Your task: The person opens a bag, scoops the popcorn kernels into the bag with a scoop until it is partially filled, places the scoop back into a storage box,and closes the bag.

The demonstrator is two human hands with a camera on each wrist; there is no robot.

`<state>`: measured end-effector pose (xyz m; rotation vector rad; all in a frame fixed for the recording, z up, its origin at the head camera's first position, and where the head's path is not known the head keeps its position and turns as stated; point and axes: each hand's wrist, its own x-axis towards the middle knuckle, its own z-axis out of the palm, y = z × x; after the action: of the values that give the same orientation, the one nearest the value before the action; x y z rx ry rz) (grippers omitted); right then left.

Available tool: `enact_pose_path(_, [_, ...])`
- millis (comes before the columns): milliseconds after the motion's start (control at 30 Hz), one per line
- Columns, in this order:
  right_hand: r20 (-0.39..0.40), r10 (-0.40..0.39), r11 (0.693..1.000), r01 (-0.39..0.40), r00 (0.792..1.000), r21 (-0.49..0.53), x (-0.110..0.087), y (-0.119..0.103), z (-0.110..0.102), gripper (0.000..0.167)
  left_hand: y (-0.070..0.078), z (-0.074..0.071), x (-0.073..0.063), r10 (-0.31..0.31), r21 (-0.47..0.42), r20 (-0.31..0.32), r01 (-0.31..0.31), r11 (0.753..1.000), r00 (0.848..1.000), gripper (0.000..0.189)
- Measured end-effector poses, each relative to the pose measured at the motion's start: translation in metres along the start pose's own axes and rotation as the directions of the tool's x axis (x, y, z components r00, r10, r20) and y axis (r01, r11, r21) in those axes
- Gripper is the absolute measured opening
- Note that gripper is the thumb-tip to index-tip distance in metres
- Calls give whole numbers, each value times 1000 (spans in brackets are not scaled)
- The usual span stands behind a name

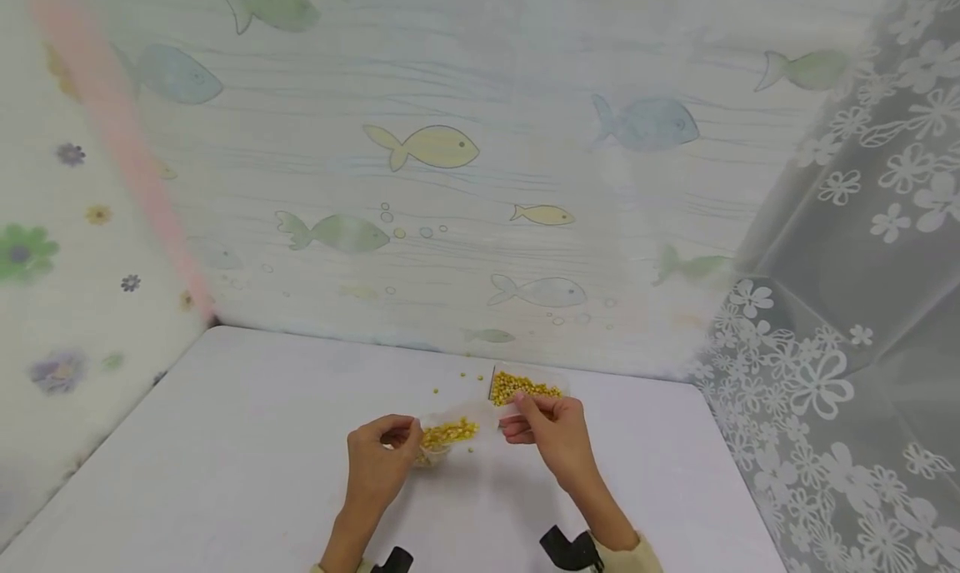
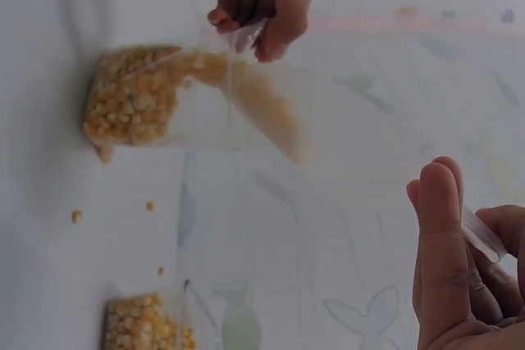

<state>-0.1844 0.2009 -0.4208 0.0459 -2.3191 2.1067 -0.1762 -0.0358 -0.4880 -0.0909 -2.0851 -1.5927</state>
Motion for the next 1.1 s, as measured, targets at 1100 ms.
enact_pose_path(1100, [-346, 180, 975, -121, 921, 187, 32, 81, -83, 50, 1, -1, 0, -23, -9, 0, 23, 1000, 1000, 4])
